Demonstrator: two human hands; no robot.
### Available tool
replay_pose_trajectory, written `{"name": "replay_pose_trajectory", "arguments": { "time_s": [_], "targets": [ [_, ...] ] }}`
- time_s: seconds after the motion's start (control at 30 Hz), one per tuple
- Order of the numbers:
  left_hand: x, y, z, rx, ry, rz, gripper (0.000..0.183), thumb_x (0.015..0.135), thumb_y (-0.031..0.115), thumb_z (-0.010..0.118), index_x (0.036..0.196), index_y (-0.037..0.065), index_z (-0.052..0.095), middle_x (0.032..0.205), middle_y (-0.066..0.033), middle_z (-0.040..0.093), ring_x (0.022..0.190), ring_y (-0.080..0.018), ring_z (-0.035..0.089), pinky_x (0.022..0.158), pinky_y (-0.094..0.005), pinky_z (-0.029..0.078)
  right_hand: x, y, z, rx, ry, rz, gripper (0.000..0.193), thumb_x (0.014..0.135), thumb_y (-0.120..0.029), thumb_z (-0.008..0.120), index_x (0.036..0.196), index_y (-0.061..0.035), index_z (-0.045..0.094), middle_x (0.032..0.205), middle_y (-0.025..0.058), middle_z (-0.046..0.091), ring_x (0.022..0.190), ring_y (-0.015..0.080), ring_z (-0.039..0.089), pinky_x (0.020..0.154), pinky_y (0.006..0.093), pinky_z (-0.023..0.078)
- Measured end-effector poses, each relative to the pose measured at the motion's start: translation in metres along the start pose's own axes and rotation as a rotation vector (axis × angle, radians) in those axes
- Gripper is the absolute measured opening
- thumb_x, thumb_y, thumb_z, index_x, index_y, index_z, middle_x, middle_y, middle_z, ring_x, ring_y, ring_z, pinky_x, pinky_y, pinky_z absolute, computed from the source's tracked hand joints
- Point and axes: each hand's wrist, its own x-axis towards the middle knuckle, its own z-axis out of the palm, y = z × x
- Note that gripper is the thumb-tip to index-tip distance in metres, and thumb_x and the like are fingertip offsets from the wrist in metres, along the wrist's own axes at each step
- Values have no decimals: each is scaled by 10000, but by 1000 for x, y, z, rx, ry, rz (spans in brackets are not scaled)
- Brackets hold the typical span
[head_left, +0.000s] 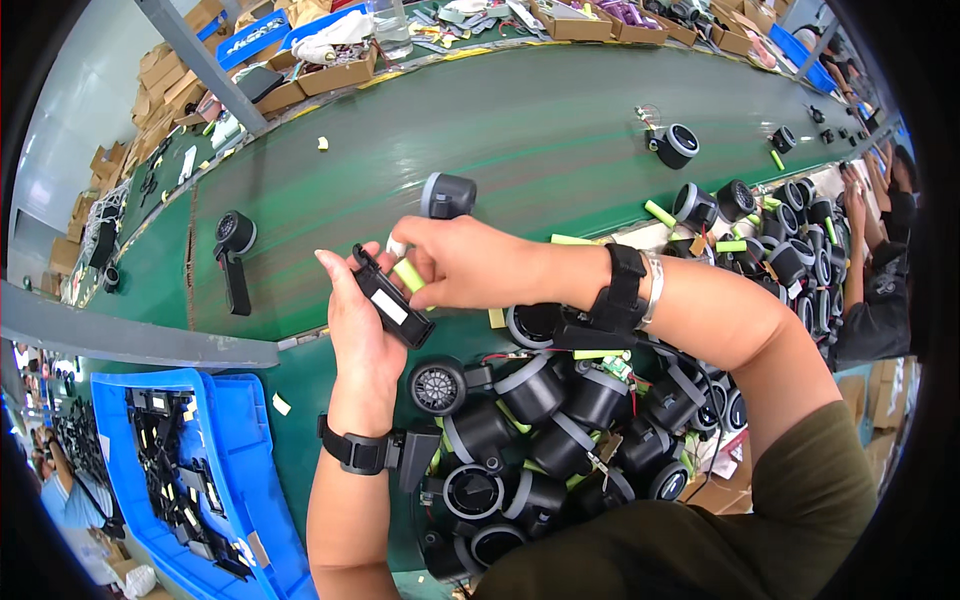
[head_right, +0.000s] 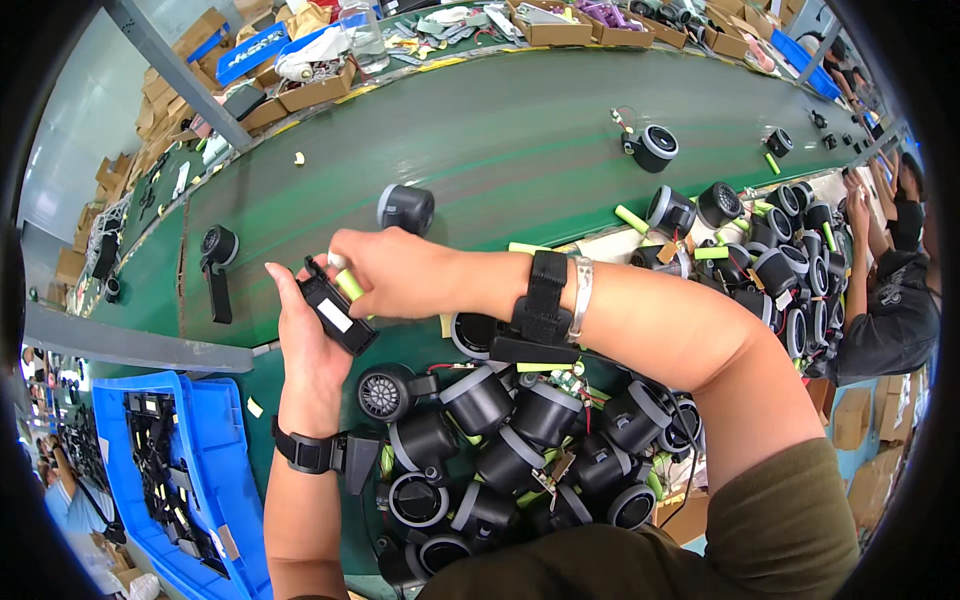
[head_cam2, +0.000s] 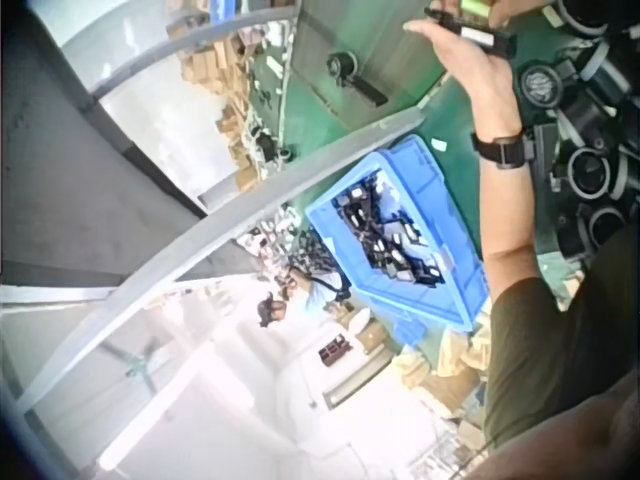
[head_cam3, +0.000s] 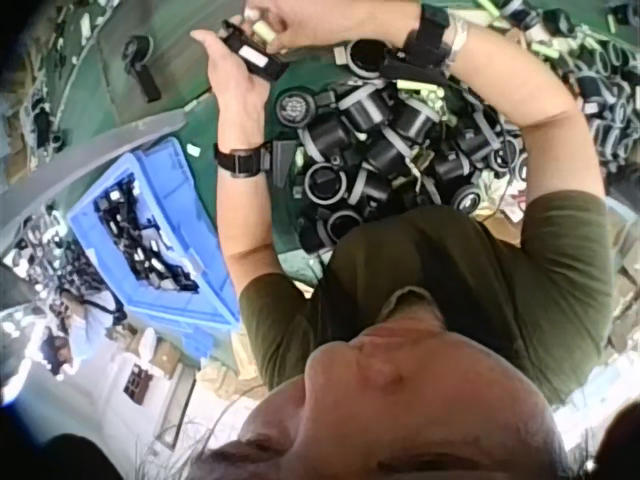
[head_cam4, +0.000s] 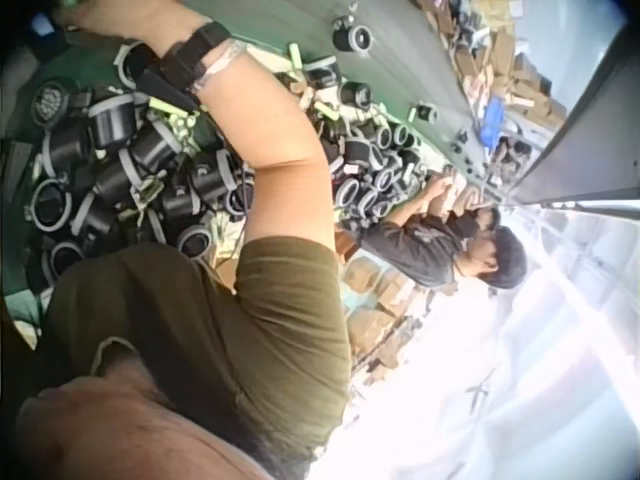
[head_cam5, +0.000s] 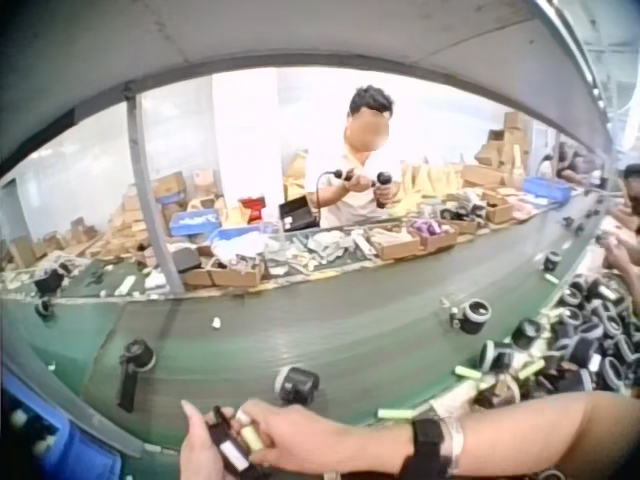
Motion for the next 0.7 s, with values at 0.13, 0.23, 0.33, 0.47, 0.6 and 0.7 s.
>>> {"name": "replay_pose_trajectory", "arguments": {
  "time_s": [0.13,0.23,0.33,0.47,0.6,0.7],
  "targets": [
    [-2,-4,0,8,-96,1,572,872,624,308,1000,102,500,912,-14,553,847,-159,566,737,-319,478,-4,-3,6,-11,10,-11,388,710,-18,680,1003,-2,425,651,81,538,606,193,564,553,316,440],
    [-5,-3,5,-7,-115,-1,575,871,623,315,1015,98,500,933,-25,558,862,-171,571,754,-324,479,-6,-2,5,2,7,-41,374,718,-22,679,994,3,428,658,82,537,613,192,562,555,320,437],
    [-6,-1,4,5,-106,-19,579,870,622,317,1026,94,498,962,-40,564,900,-183,571,777,-331,480,-5,-8,7,44,-35,-43,356,719,-27,681,982,2,442,653,81,529,618,195,563,567,325,439],
    [-4,-4,7,20,-82,-3,608,872,614,327,1085,73,504,981,-64,567,927,-192,569,786,-340,484,-2,1,15,-40,-69,-77,345,722,-24,674,991,-5,460,650,80,523,619,215,562,585,337,446],
    [-8,3,6,-30,-59,-20,643,885,584,331,1142,15,487,968,-100,557,869,-194,571,787,-339,491,2,3,12,-110,8,-254,281,761,-54,631,1000,-21,487,681,80,528,647,249,564,608,359,453],
    [-4,4,0,2,-30,10,610,888,561,358,1088,10,529,865,-77,530,760,-164,565,720,-334,520,11,9,-15,-282,206,-210,257,767,-87,611,1005,-35,528,773,116,582,736,285,596,641,373,462]
  ]
}}
